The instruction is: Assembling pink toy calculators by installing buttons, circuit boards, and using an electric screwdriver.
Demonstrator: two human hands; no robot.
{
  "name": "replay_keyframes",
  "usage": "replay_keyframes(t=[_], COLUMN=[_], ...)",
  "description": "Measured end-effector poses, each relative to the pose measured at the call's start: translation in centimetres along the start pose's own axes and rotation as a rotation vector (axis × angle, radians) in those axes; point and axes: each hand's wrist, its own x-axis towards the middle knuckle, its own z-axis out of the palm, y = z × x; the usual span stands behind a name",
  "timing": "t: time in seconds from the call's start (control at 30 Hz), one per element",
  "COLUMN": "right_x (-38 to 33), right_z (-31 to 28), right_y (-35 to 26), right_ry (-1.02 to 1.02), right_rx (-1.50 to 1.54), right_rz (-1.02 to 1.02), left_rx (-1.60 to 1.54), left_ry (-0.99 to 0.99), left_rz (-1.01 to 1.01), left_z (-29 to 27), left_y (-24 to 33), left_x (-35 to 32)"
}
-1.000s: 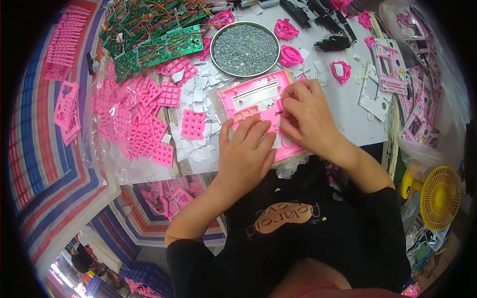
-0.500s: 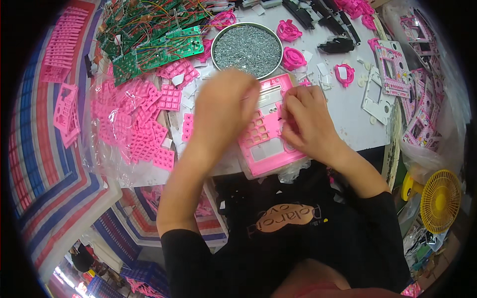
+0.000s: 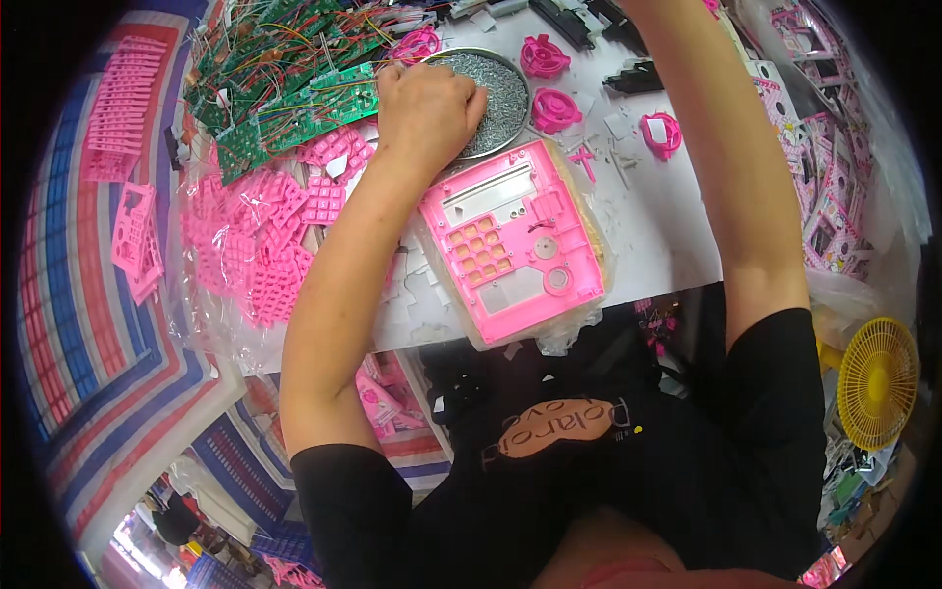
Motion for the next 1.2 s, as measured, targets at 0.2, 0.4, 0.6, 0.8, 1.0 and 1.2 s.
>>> replay_keyframes(t=[0.2, 0.4, 0.6, 0.8, 1.0, 1.2], right_x=[-0.9, -11.3, -19.7, -20.5, -20.5, -21.0], right_z=[2.9, 1.5, 4.6, 5.5, 5.9, 5.9], right_y=[-5.5, -11.3, -15.0, -16.2, -16.4, -16.1], right_ry=[-0.248, -0.34, -0.135, -0.195, -0.217, -0.206], right_rx=[-0.271, 0.185, 0.316, 0.287, 0.297, 0.283], right_rz=[0.326, 0.369, 0.403, 0.376, 0.416, 0.43], left_rx=[0.029, -0.315, -0.549, -0.696, -0.889, -0.773], left_ry=[0.044, 0.026, 0.038, 0.061, 0.042, 0.075], left_rz=[-0.112, -0.095, -0.154, -0.106, -0.139, -0.059], left_z=[-1.5, -6.4, -8.4, -8.8, -8.6, -8.0], left_y=[0.0, 5.4, 10.0, 11.6, 11.6, 11.2], left_x=[-1.8, -7.0, -11.0, -11.9, -12.2, -11.9])
